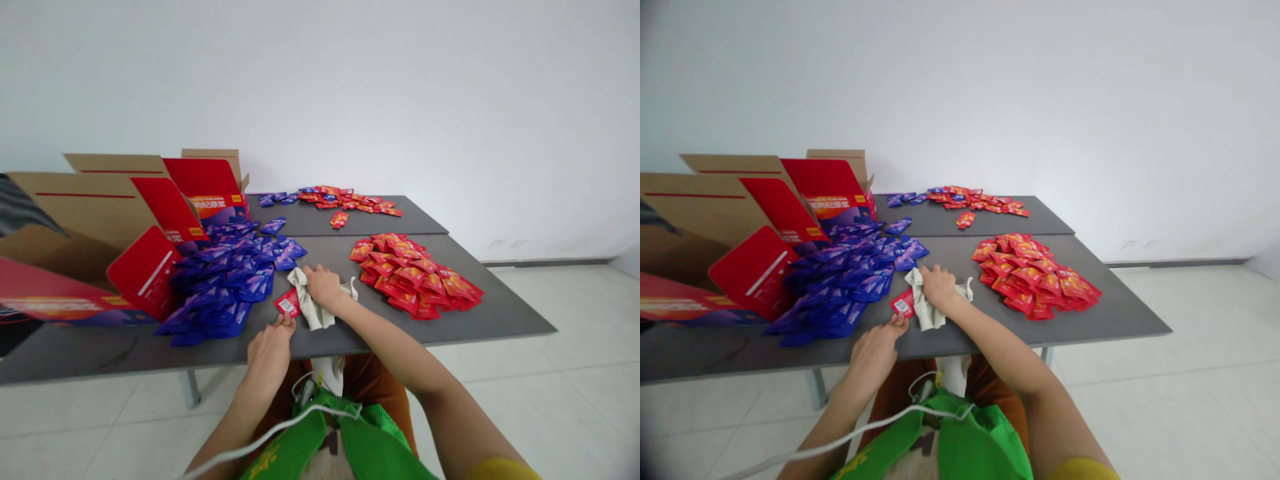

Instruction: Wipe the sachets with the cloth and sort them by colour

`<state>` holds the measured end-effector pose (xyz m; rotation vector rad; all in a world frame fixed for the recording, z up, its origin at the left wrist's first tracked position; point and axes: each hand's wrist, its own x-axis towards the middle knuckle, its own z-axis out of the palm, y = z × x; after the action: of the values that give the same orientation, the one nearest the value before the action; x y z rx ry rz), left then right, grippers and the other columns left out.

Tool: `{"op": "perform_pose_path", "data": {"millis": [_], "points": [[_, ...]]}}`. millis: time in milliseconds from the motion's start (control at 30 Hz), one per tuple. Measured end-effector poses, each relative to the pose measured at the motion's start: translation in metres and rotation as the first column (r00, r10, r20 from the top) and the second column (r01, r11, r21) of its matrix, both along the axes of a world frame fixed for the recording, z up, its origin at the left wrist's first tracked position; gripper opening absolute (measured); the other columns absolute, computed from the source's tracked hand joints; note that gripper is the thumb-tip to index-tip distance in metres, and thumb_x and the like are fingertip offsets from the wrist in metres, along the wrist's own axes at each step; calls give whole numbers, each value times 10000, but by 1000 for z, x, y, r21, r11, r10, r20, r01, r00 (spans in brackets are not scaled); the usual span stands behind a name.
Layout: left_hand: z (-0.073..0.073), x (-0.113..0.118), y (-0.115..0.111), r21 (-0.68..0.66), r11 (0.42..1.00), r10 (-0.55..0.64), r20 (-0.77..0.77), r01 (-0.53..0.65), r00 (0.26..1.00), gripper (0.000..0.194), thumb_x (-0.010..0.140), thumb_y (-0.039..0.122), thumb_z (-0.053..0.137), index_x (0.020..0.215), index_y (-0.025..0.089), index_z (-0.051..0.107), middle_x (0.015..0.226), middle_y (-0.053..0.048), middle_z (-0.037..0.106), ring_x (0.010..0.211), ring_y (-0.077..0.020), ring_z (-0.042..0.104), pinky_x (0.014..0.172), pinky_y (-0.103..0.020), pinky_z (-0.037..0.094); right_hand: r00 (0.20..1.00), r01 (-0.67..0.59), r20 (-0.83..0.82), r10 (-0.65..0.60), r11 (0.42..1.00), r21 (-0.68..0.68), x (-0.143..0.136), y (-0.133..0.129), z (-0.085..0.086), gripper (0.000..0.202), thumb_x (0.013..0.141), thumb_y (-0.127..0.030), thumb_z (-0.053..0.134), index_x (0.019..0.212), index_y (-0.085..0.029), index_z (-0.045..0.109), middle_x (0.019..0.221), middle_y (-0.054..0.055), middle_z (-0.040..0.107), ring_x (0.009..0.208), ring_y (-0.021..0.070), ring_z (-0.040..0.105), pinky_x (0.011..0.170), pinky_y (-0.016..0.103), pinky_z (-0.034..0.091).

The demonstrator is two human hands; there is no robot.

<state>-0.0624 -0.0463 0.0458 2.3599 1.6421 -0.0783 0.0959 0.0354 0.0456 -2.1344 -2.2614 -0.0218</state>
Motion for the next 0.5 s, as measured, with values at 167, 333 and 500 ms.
{"op": "perform_pose_path", "data": {"millis": [167,333,500], "points": [[10,-5,-2,-15,999,-51,-67,50,996,582,813,-23,372,1234,291,624,1285,-65,619,1196,-199,565,971,-326,447,965,-261,-2,261,964,45,-15,-21,-2,279,928,-185,389,1164,-251,520,1118,92,554,965,227,593,755,344,498],[14,-9,2,22,993,-113,-96,115,989,474,829,40,402,1128,285,677,1089,-109,703,1007,-263,661,826,-380,500,947,-316,-39,320,945,86,-18,-28,-10,290,922,-199,414,1181,-275,521,1100,73,551,913,204,603,710,310,499],[7,-7,10,-11,990,-143,-103,142,984,493,818,80,501,1261,270,603,1288,-111,611,1180,-251,574,922,-361,459,997,21,-73,-16,998,64,11,-5,3,329,945,-169,358,1192,-260,556,1100,99,559,958,214,596,751,325,487]]}}
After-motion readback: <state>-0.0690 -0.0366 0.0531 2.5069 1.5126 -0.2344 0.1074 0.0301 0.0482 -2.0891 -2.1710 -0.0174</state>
